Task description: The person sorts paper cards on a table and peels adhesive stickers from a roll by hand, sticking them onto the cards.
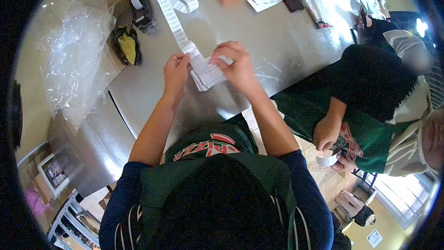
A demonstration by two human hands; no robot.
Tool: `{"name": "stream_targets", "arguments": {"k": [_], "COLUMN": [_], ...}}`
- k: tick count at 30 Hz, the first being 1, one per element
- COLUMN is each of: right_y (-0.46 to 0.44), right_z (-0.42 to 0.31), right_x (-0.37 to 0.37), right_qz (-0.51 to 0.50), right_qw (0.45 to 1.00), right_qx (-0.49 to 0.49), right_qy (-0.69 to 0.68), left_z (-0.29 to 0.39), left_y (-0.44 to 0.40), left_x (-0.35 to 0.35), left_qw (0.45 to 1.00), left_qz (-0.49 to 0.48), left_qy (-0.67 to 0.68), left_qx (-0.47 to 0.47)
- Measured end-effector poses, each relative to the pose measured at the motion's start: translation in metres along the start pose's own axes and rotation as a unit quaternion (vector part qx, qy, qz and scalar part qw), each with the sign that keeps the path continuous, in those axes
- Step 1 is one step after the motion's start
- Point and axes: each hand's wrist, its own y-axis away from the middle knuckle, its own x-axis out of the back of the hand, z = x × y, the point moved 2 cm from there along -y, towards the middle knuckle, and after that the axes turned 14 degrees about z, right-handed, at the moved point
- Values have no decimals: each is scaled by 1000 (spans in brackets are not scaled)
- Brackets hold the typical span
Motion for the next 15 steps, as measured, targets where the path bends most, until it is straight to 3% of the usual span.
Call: {"name": "stream_targets", "arguments": {"k": [1,2,3,4,5,7,8,10,14,15], "right_y": [1,5,6,6,6,11,11,13,21,23], "right_z": [11,29,39,42,47,57,63,73,85,83], "right_x": [5,10,14,19,17,8,3,-8,-24,-28], "right_qz": [-1,-54,-106,-151,-151,-229,-230,-280,-291,-294], "right_qw": [1000,991,965,973,973,953,952,943,930,910], "right_qx": [-1,-120,-240,-161,-161,-156,-156,-80,-73,-44], "right_qy": [2,-1,-3,63,65,126,126,160,213,287], "left_z": [2,-1,2,4,0,-6,-12,-24,-44,-45], "left_y": [-3,-4,0,4,5,11,12,17,11,11], "left_x": [3,6,8,10,9,4,2,-4,-4,-4], "left_qw": [991,991,976,952,953,812,813,751,726,727], "left_qz": [44,43,42,40,40,22,22,-30,-45,-44], "left_qy": [-71,-71,-129,-185,-184,-340,-340,-439,-474,-471], "left_qx": [-103,-101,-170,-239,-238,-473,-472,-493,-496,-497]}}
